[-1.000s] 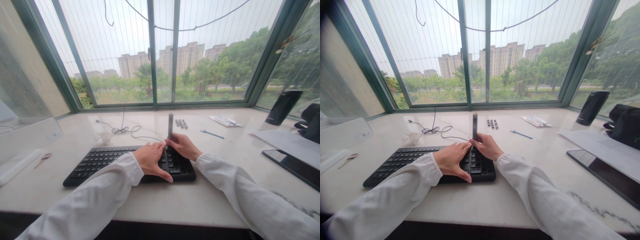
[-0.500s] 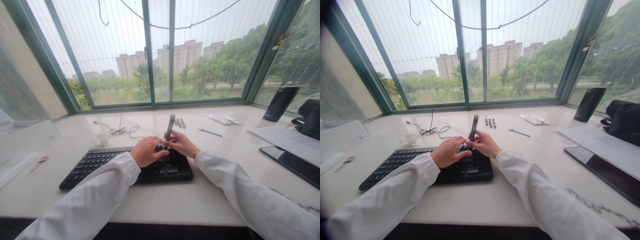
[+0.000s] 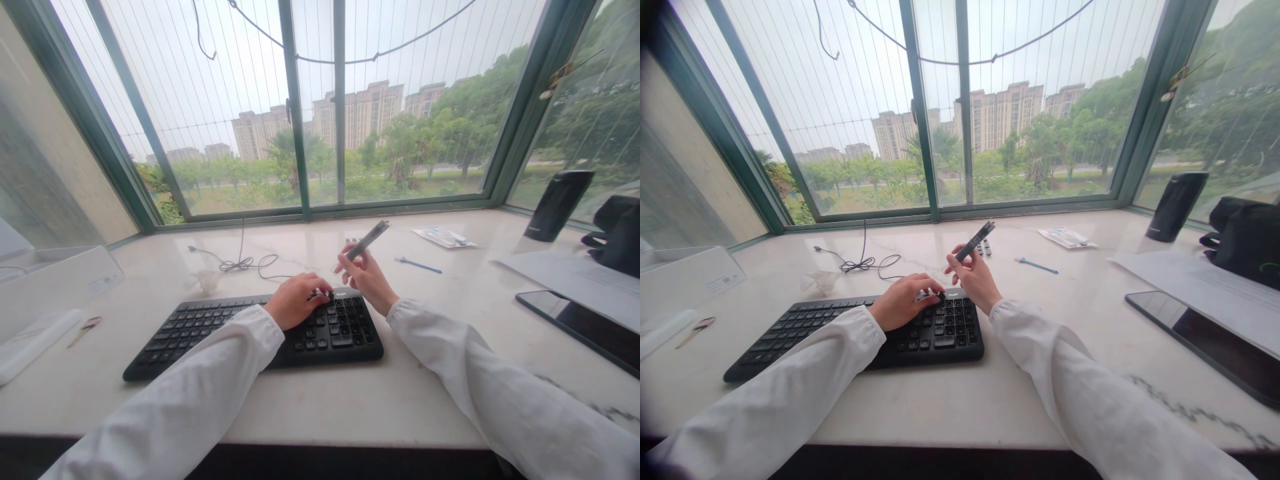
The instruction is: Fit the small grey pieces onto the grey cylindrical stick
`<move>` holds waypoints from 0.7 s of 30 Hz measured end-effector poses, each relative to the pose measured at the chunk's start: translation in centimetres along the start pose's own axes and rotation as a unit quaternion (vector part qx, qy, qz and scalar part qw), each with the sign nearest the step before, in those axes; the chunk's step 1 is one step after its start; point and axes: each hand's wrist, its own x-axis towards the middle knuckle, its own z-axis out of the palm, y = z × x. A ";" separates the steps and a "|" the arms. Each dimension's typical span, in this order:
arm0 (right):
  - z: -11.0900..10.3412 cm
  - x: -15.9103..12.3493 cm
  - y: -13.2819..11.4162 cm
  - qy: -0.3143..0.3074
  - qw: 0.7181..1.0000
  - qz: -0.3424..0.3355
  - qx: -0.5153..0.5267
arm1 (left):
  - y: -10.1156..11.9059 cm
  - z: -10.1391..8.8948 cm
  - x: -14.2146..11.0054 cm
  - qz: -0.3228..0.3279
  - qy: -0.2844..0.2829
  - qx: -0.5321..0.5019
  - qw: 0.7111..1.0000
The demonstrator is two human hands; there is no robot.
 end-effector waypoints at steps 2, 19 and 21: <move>-0.2 0.2 0.4 0.014 1.000 -0.010 -0.014 | 0.2 -0.1 -0.1 -0.007 0.037 -0.012 0.999; 0.4 -0.7 1.1 -0.125 0.991 0.037 0.022 | 1.0 -0.6 -0.3 -0.017 0.144 0.043 0.989; 0.4 -0.8 1.0 -0.144 0.988 0.041 0.030 | 1.2 -0.4 -0.3 -0.014 0.142 0.034 0.989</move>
